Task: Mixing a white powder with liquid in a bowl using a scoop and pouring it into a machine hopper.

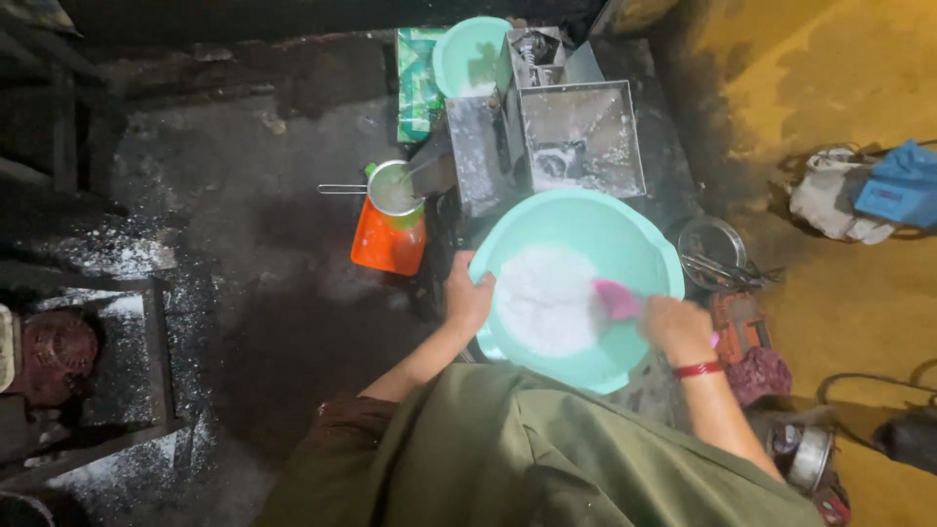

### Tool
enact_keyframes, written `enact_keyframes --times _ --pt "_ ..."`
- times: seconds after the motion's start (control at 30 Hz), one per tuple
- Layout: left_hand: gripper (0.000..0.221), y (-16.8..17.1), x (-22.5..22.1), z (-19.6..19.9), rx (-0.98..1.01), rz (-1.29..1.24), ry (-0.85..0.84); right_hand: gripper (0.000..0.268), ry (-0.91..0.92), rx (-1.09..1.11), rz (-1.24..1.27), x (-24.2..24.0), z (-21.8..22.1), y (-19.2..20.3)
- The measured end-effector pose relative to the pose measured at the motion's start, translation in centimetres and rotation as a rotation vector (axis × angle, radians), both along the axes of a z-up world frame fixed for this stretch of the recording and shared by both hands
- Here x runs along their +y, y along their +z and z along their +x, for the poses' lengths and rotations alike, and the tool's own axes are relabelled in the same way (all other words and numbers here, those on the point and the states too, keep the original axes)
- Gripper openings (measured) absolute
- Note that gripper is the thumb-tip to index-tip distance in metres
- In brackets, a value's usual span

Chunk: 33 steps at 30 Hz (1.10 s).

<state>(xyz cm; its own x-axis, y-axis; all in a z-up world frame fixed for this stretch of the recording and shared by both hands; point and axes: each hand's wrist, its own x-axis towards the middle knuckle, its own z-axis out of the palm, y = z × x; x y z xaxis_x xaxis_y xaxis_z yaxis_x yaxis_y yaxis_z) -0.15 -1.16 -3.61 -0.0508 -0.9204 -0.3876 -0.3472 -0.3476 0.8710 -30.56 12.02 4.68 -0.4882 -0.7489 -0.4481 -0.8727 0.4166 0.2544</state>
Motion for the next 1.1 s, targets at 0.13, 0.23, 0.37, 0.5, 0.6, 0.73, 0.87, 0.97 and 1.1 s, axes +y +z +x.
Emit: enact_keyframes --times 0.13,0.23,0.37,0.5,0.6,0.73,0.87,0.97,1.1 --pt "0.037 -0.5 -0.6 0.0 -0.029 -0.008 -0.035 0.057 -0.225 -0.485 0.029 -1.0 9.3 4.1" --pt "0.037 0.2 -0.8 -0.2 -0.012 -0.024 -0.024 0.051 -0.481 -0.857 -0.223 -1.5 11.2 2.7" --pt "0.035 0.1 -1.0 0.4 -0.026 -0.026 -0.063 0.053 -0.528 -0.935 -0.350 -0.5 7.2 -1.0" --pt "0.037 1.0 -0.6 0.6 -0.060 -0.017 -0.079 0.052 -0.561 -1.010 -0.495 -0.6 3.4 1.5" --pt "0.039 2.9 -0.5 0.9 -0.065 -0.003 -0.082 0.049 -0.489 -0.957 -0.580 -3.5 2.3 5.8" --pt "0.041 4.7 -0.2 0.9 -0.056 0.013 -0.074 0.056 -0.230 -0.733 -0.742 -8.8 1.1 7.6" --pt "0.043 4.5 -0.5 0.7 -0.071 0.035 -0.080 0.054 -0.053 -0.352 -0.628 -13.4 -0.1 2.3" --pt "0.044 5.0 -0.1 0.8 -0.064 0.056 -0.060 0.039 0.134 0.009 -0.559 -12.7 2.8 4.1" --pt "0.038 4.9 0.5 1.4 -0.031 -0.040 -0.076 0.051 0.070 -0.071 -0.636 -8.7 4.8 9.0"
